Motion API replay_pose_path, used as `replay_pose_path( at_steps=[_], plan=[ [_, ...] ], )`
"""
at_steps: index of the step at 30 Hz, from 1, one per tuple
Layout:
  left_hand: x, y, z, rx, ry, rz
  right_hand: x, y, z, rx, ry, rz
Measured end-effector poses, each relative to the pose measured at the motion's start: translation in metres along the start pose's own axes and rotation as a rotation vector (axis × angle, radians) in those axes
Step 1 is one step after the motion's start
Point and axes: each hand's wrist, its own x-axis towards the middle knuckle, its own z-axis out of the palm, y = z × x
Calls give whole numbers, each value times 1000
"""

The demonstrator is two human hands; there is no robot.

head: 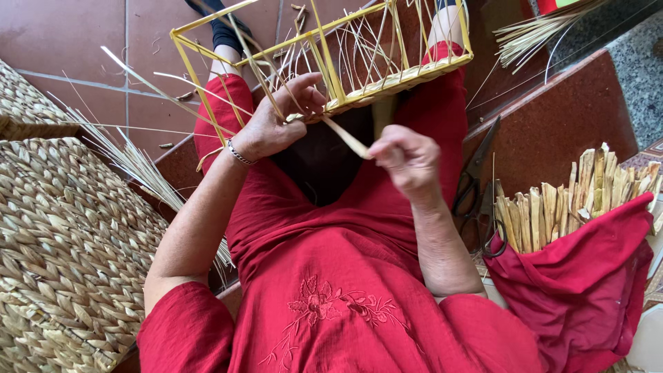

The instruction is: The person sits on the floor weaving split bamboo strips into a rectangular bamboo frame basket. They bend, thread, and tuck thin bamboo strips around the frame's edge, working strip by strip to build up the woven side of the basket, with a pile of prepared bamboo strips and scissors beside them.

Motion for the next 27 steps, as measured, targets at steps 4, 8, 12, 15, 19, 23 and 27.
replay_pose_path(
  at_steps=[4,8,12,15,19,23,27],
  plan=[
    [-5,4,-1,-147,-24,-53,9,4,21,-232,-174,113],
    [-11,16,-7,165,-19,6,19,9,37,-246,-191,139],
    [-11,28,-14,119,-41,44,22,11,41,-263,-227,147],
    [-6,31,-14,464,82,159,27,18,41,-252,-193,225],
    [9,27,-8,849,233,235,37,32,48,-96,-107,446],
    [23,22,-14,950,172,398,38,45,49,-6,-99,367],
    [39,18,-25,847,126,203,33,58,39,-45,109,258]
  ],
)
